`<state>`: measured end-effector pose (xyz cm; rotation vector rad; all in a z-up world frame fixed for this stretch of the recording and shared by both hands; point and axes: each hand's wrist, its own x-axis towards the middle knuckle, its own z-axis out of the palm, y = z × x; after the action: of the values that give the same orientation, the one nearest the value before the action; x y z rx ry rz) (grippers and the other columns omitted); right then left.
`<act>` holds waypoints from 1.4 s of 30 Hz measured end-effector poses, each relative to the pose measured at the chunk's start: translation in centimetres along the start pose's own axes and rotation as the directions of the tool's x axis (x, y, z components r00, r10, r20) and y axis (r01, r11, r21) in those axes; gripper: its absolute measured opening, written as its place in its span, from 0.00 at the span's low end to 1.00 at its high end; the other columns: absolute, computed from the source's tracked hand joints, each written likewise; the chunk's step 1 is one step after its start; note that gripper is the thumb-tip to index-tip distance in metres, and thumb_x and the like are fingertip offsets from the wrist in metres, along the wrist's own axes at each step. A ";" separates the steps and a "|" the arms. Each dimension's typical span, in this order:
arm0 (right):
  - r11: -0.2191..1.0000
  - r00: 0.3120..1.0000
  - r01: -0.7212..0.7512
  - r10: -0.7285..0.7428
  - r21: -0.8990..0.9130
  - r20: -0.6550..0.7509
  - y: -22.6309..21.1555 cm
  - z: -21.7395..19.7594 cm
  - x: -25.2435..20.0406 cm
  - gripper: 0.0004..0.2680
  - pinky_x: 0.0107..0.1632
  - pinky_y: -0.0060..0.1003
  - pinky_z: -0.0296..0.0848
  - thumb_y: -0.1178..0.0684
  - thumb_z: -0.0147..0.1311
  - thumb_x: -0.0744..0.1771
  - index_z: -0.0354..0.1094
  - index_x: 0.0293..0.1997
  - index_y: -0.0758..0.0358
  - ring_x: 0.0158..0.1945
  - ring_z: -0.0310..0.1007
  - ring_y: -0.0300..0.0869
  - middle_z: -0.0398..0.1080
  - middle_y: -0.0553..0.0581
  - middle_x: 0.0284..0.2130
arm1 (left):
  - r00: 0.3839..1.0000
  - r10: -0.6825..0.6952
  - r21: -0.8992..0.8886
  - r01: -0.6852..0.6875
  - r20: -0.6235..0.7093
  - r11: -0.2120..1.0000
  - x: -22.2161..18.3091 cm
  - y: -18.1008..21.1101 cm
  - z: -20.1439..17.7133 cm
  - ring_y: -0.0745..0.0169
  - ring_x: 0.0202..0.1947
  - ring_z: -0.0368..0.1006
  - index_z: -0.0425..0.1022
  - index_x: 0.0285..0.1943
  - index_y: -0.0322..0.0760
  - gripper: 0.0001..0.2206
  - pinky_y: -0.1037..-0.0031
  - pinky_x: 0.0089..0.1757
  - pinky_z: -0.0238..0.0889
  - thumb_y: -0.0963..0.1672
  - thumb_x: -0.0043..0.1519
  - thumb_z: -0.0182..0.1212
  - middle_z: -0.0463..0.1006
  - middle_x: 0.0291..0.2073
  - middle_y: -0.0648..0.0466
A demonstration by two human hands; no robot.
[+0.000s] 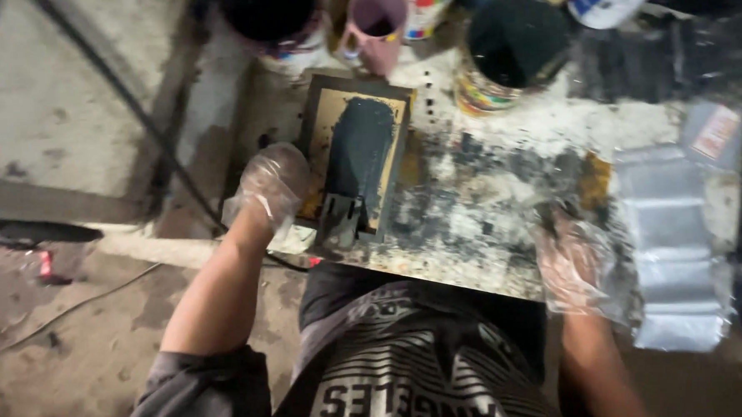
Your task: Manually screen printing logos onto small plastic bags using a screen frame and a squeegee on a workbench.
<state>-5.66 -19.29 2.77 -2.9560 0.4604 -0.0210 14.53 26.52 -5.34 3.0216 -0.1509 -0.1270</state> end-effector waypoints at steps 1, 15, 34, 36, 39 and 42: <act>0.998 0.999 -0.052 0.052 0.028 0.009 -0.4 -0.6 -0.1 0.20 0.57 0.38 0.72 0.29 0.53 0.66 0.71 0.61 0.38 0.57 0.75 0.43 0.78 0.51 0.49 | 0.996 0.082 0.035 -0.080 -0.046 0.996 0.9 -0.5 3.6 0.49 0.24 0.81 0.75 0.18 0.46 0.12 0.62 0.19 0.69 0.46 0.56 0.57 0.73 0.11 0.55; 0.832 0.929 0.334 -0.210 0.443 -0.306 4.0 0.0 -2.9 0.08 0.49 0.30 0.75 0.56 0.57 0.70 0.74 0.52 0.65 0.52 0.78 0.42 0.77 0.58 0.50 | 0.431 0.889 0.957 0.288 -0.151 0.023 -8.9 20.7 -7.7 0.76 0.15 0.66 0.74 0.30 0.36 0.13 0.84 0.20 0.62 0.43 0.69 0.51 0.70 0.16 0.57; 0.358 0.512 -0.336 -0.707 -0.871 -0.488 6.1 1.6 -4.2 0.25 0.76 0.63 0.42 0.55 0.43 0.76 0.30 0.83 0.52 0.78 0.38 0.57 0.30 0.63 0.77 | 0.673 0.730 0.181 0.738 -0.122 -0.650 -8.6 26.8 -1.7 0.72 0.26 0.70 0.73 0.36 0.35 0.06 0.85 0.30 0.66 0.41 0.67 0.54 0.72 0.26 0.54; 0.410 0.513 -0.296 -0.693 -0.862 -0.506 6.0 0.9 -4.4 0.25 0.77 0.60 0.40 0.53 0.44 0.77 0.28 0.83 0.54 0.79 0.36 0.58 0.33 0.67 0.76 | 0.736 0.606 -0.556 0.381 -0.302 -0.739 -8.4 27.3 -2.3 0.71 0.32 0.71 0.73 0.43 0.34 0.03 0.86 0.36 0.68 0.38 0.64 0.56 0.73 0.32 0.54; 0.481 0.528 -0.291 -0.639 -0.827 -0.559 5.5 -0.7 -4.6 0.25 0.70 0.78 0.22 0.47 0.47 0.78 0.30 0.83 0.39 0.78 0.33 0.54 0.30 0.57 0.77 | 0.473 0.871 0.891 0.441 -0.132 -0.105 -8.6 27.9 -4.7 0.79 0.15 0.60 0.65 0.19 0.44 0.18 0.87 0.20 0.56 0.43 0.67 0.50 0.64 0.14 0.62; 0.401 0.529 -0.302 -0.684 -0.865 -0.502 5.9 -1.0 -4.4 0.23 0.72 0.74 0.31 0.48 0.43 0.78 0.32 0.83 0.42 0.77 0.37 0.54 0.27 0.49 0.77 | 0.361 0.907 0.838 0.546 -0.218 -0.016 -8.4 27.6 -3.6 0.69 0.27 0.74 0.76 0.35 0.36 0.11 0.82 0.30 0.68 0.43 0.70 0.53 0.77 0.29 0.51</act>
<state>-11.69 -23.62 2.95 -3.7905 0.0496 -2.0028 3.89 0.52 2.13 2.9158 -1.2421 3.1722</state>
